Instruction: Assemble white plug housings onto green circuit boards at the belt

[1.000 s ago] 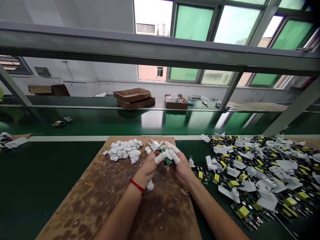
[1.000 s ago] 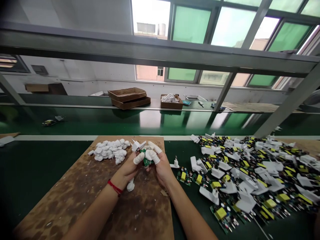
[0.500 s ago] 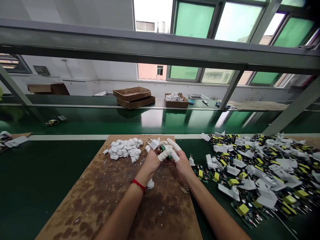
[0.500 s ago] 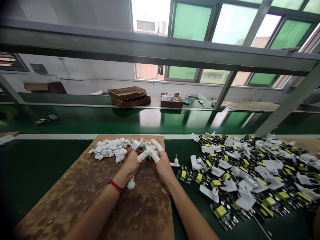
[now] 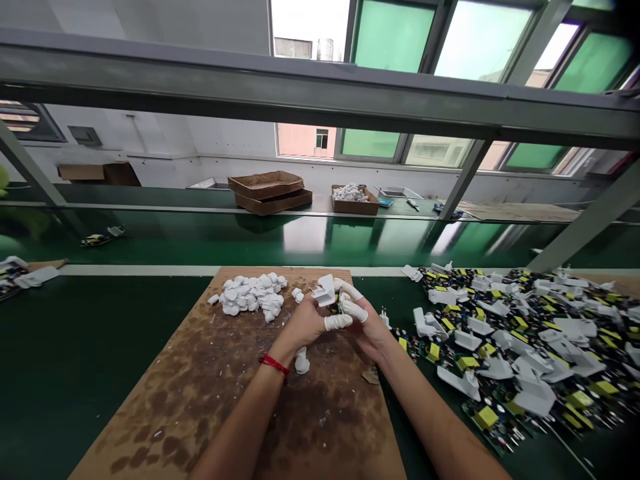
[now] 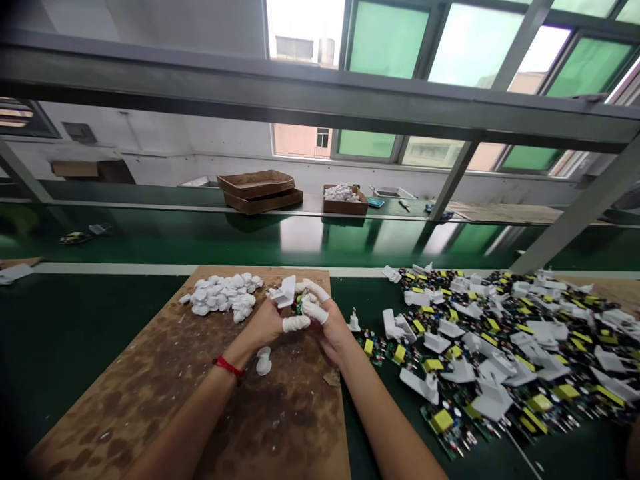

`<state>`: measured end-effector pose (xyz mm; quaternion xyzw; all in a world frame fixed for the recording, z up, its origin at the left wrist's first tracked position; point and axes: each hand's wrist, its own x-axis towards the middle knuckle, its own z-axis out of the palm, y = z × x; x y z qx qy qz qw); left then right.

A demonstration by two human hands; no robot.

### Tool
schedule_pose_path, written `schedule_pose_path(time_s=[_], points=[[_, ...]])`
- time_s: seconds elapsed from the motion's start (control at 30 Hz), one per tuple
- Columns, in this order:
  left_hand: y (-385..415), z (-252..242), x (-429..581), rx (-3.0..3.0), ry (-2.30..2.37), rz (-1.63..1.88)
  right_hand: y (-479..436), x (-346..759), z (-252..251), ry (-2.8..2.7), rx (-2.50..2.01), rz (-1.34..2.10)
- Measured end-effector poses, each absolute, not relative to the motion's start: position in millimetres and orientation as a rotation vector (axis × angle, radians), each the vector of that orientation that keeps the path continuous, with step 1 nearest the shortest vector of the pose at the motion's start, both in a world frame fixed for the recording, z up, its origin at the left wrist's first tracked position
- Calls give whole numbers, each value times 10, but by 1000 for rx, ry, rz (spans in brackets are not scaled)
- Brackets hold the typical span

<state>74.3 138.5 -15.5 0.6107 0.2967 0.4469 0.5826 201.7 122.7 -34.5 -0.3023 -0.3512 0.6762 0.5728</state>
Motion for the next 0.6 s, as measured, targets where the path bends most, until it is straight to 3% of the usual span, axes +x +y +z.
schedule_pose_path(time_s=[0.23,0.4,0.6], points=[[1393,-222,714,1437,505,887,1235,2014,-384,-896,-673,1645],[1487,-136,559,1083,649,1329,1304,1940,-507,-1038,-944,1285],[1641,-117,296,735,579,1597,1164,1884,-514,-1961,-844,1055]])
